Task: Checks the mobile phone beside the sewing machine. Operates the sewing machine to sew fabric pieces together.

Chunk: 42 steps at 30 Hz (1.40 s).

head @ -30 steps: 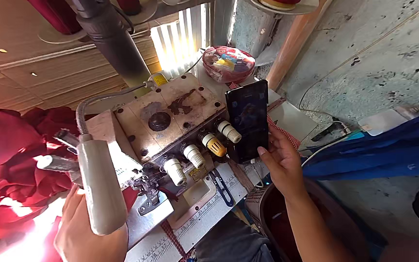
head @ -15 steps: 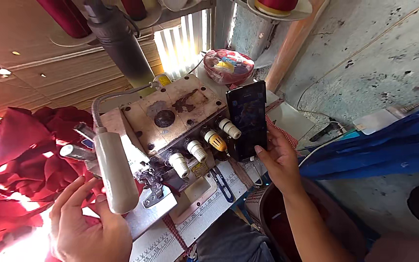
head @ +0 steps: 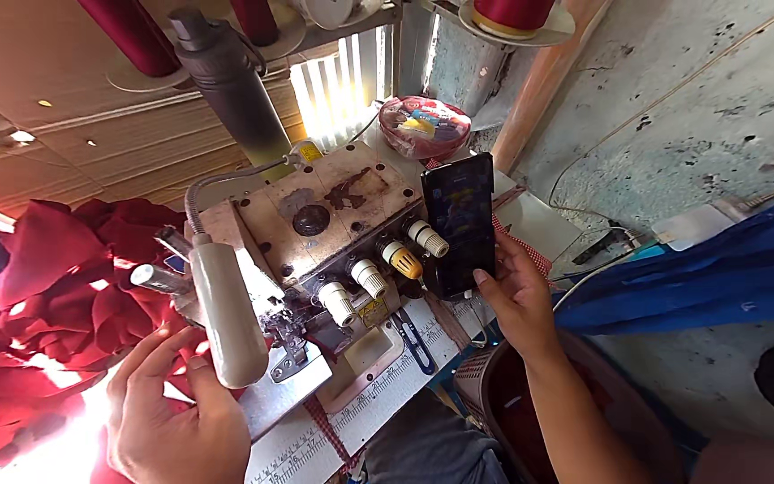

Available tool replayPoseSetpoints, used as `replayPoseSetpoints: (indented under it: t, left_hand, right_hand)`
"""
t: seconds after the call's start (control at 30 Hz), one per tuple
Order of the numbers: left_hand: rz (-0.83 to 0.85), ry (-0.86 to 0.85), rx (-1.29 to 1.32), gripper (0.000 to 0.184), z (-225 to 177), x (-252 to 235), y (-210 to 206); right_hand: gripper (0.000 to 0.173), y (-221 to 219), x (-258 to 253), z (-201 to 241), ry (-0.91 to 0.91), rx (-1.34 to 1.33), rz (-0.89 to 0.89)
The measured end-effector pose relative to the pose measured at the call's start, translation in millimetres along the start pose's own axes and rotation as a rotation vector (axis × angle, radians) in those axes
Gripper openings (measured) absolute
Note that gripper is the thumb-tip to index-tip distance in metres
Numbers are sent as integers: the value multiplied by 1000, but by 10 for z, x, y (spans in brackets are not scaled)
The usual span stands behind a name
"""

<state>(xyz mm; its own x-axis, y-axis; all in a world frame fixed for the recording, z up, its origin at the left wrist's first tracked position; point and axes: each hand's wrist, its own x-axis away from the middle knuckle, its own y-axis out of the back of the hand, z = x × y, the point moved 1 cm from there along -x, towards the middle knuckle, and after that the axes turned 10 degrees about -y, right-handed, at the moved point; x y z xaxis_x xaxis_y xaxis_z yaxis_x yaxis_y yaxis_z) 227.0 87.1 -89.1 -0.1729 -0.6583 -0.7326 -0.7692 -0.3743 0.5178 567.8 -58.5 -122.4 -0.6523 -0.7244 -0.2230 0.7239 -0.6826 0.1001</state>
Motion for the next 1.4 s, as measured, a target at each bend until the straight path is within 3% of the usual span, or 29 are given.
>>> replayPoseSetpoints:
  t: [0.8,0.93,1.07,1.13,1.27,1.33,1.4]
  left_hand:
    - [-6,28,34,25,-20,-8,1]
    - [190,100,66,38,-19,-70,2]
    - [384,36,51,43,123,-164,-47]
    - [435,-43,112,43,248,-260,-67]
    - [415,-176,138,41,293,-373,-28]
    - [407,-176,43,44,211,-242,164]
    - [375,-125,-4,41,150,15,482]
  right_hand:
    - [55,23,-23,5,-7,-13,-3]
    - [55,30,-31,-6,14,58,-74]
    - [32,-28,186,80,303,218,-321]
    - [21,-230,432,244,379,159,-192]
    - [23,-989,864,340,298,-71,509]
    - [22,-1312,985,217,273,-10,758]
    - [23,-1484,1052,117,264,145,852]
